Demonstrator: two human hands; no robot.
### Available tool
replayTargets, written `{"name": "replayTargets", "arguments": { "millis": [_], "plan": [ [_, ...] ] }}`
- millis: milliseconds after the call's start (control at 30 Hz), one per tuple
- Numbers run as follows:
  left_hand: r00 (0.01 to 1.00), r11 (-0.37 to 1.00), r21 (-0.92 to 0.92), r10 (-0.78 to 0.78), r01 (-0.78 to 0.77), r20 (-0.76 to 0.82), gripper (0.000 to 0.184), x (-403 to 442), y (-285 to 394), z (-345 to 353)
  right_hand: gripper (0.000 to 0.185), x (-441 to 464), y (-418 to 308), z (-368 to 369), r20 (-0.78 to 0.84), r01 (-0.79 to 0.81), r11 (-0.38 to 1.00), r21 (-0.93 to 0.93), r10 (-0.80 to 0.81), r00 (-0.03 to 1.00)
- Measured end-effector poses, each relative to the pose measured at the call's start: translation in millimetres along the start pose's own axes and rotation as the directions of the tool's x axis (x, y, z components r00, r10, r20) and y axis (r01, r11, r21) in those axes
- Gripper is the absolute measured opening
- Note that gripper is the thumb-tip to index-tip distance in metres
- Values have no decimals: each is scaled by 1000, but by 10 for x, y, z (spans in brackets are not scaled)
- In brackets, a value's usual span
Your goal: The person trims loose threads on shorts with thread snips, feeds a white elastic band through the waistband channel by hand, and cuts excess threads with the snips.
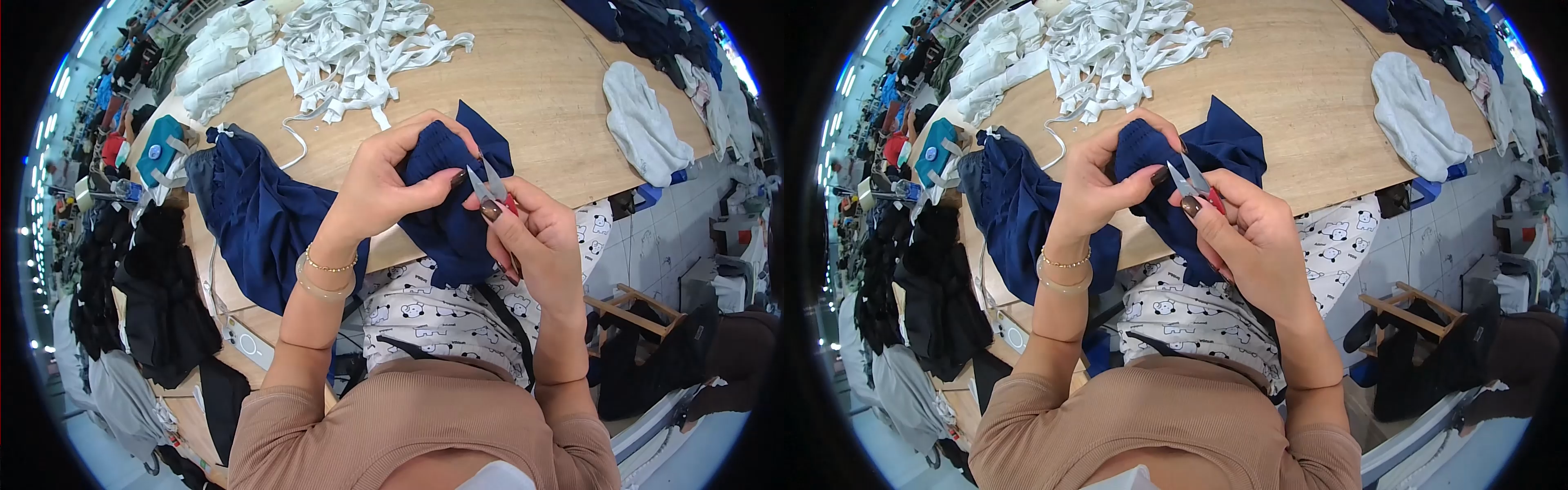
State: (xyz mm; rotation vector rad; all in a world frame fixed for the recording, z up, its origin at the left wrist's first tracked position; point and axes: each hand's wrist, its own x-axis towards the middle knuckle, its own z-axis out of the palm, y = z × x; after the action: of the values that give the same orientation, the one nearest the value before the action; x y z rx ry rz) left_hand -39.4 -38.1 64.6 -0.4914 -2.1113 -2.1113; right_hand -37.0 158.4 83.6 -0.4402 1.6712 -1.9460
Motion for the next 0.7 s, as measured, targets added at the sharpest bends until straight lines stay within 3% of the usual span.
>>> {"name": "replayTargets", "arguments": {
  "millis": [700],
  "plan": [
    [1000, 999, -27, 17, -17, 4, 20, -1, 11, -14, 14, -2, -25, 21, -16, 24, 998, -55, -25, 1000]
  ]
}}
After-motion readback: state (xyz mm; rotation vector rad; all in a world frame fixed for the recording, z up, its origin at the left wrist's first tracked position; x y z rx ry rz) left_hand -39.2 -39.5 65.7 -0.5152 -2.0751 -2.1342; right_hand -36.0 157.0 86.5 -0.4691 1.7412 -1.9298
